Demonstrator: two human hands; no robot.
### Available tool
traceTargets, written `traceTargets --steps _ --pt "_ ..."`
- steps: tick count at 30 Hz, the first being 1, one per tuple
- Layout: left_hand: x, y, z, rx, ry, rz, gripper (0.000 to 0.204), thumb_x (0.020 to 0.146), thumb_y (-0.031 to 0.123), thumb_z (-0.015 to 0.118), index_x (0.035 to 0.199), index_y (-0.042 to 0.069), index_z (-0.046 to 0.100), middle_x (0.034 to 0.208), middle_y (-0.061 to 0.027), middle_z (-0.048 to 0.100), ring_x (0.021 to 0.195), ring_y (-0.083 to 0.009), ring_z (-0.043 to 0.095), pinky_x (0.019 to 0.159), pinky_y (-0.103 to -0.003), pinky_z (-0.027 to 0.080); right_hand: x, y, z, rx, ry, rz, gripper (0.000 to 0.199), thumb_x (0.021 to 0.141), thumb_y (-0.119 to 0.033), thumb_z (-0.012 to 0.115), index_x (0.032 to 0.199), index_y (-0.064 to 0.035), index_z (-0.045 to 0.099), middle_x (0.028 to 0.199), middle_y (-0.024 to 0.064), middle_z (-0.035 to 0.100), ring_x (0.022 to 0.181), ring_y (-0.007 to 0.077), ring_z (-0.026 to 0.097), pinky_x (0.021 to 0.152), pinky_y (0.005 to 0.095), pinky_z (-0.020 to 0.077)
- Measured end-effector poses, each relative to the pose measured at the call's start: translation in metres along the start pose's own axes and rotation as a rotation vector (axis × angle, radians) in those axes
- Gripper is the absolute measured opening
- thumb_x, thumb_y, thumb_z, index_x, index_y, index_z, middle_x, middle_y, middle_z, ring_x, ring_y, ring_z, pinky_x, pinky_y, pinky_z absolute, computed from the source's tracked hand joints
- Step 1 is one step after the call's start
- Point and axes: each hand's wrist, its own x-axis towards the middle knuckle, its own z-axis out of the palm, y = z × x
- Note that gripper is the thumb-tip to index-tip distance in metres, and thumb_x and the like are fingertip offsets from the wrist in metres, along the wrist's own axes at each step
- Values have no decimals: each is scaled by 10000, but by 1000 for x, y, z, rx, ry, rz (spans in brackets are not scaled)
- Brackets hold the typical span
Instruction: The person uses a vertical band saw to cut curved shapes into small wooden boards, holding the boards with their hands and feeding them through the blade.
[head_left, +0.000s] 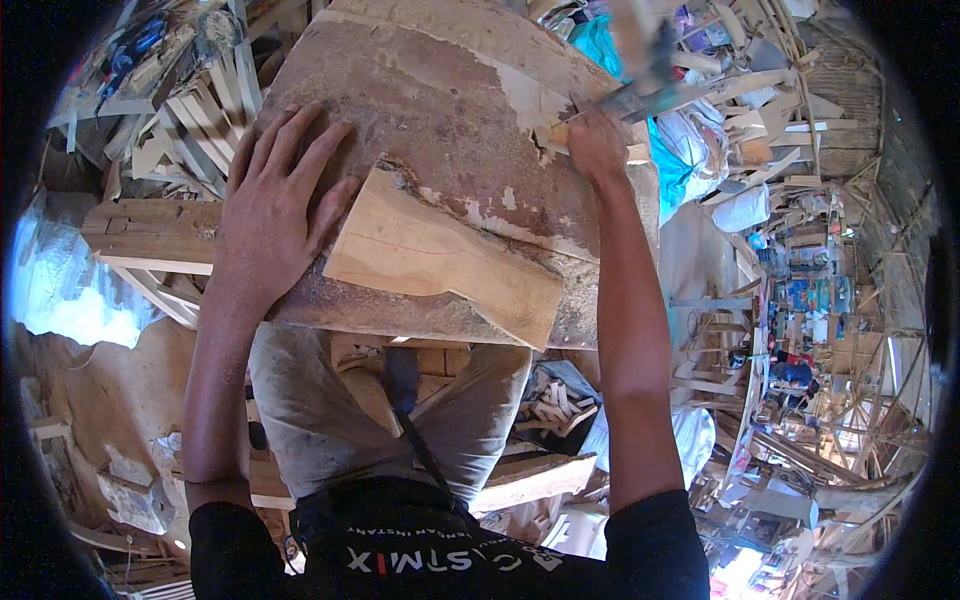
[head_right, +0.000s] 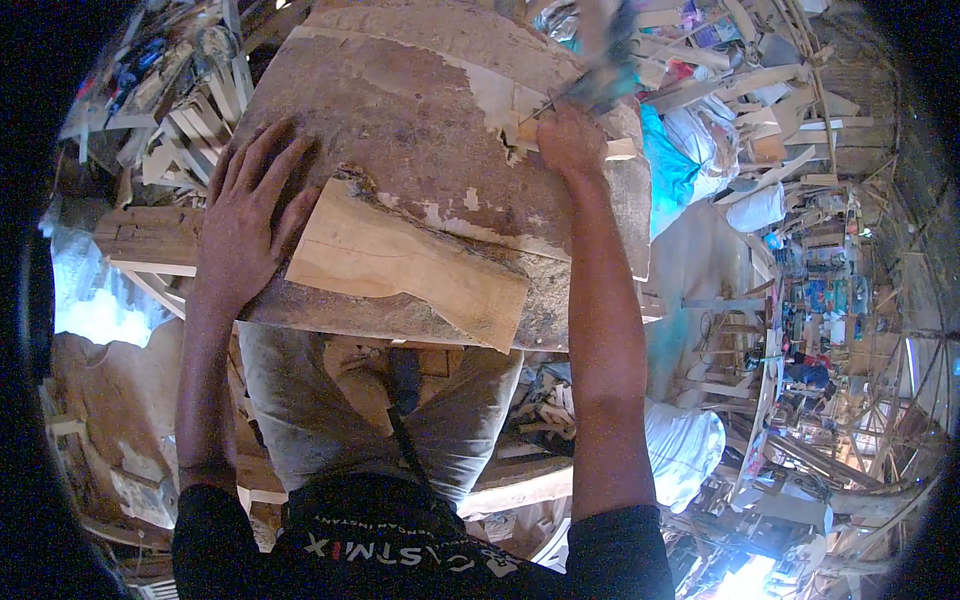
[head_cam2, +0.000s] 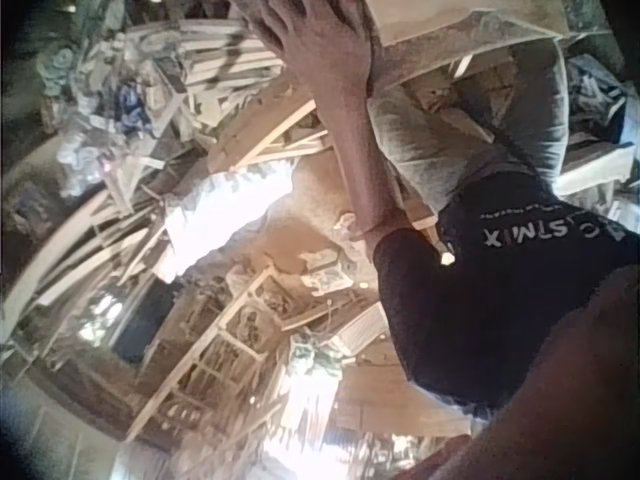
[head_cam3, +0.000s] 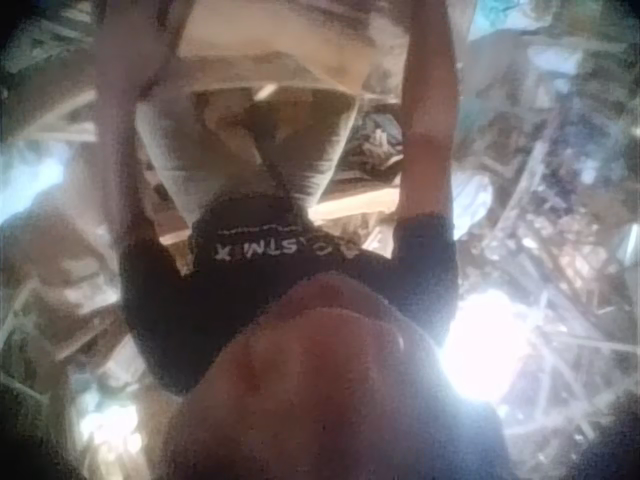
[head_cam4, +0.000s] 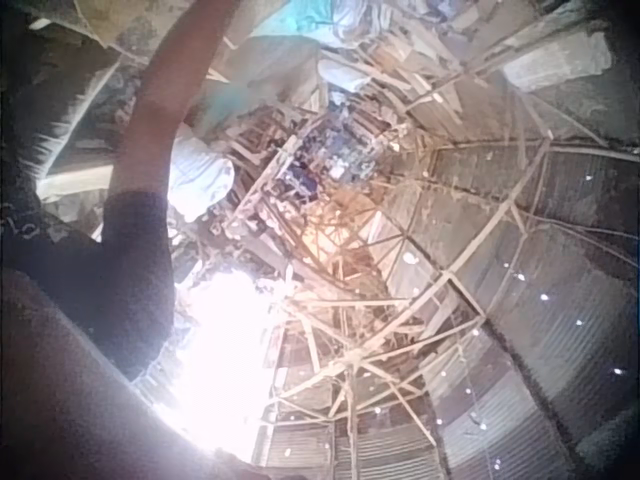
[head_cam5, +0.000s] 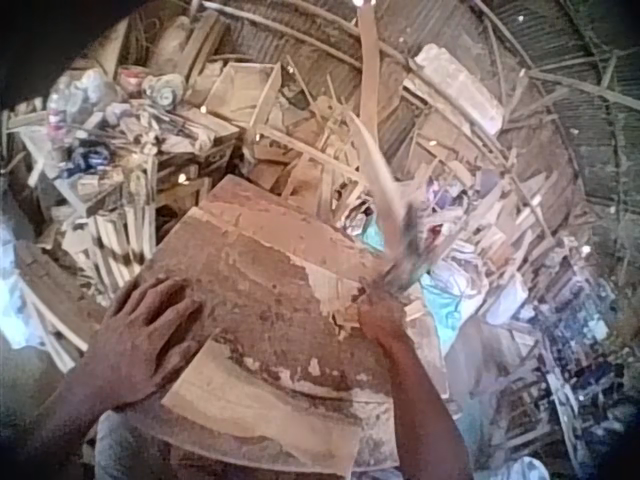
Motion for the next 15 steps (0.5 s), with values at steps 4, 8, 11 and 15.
traceTargets --steps 4,8,11,15 --pt "-1 0 3 -5 2 -8 520 1045 382 554 1497 124 535 1562 -163 481 1456 -353 441 1265 -516 252 6 10 7 -143 -46 -12 553 994 -289 390 1509 -165 546 1474 202 589 1375 403 535 1162 504 403" --pt "1 6 1 3 -7 -35 528 1049 439 545 1493 153 545 1566 -129 483 1482 -330 416 1265 -581 213 11 30 17 -155 33 -73 537 999 -299 392 1494 -182 563 1447 199 611 1326 410 574 1132 519 427" --pt "-3 5 1 53 -8 -80 536 1050 474 538 1494 173 547 1572 -108 479 1495 -322 402 1259 -635 178 6 2 6 -97 4 -19 532 996 -305 405 1492 -198 565 1425 210 622 1288 417 599 1115 527 439" --pt "-3 6 1 57 -13 -100 541 1048 485 536 1502 192 542 1586 -99 462 1501 -329 387 1254 -660 162 2 -6 -4 -217 -77 -11 543 987 -307 417 1503 -210 556 1393 226 638 1263 422 610 1107 525 446"
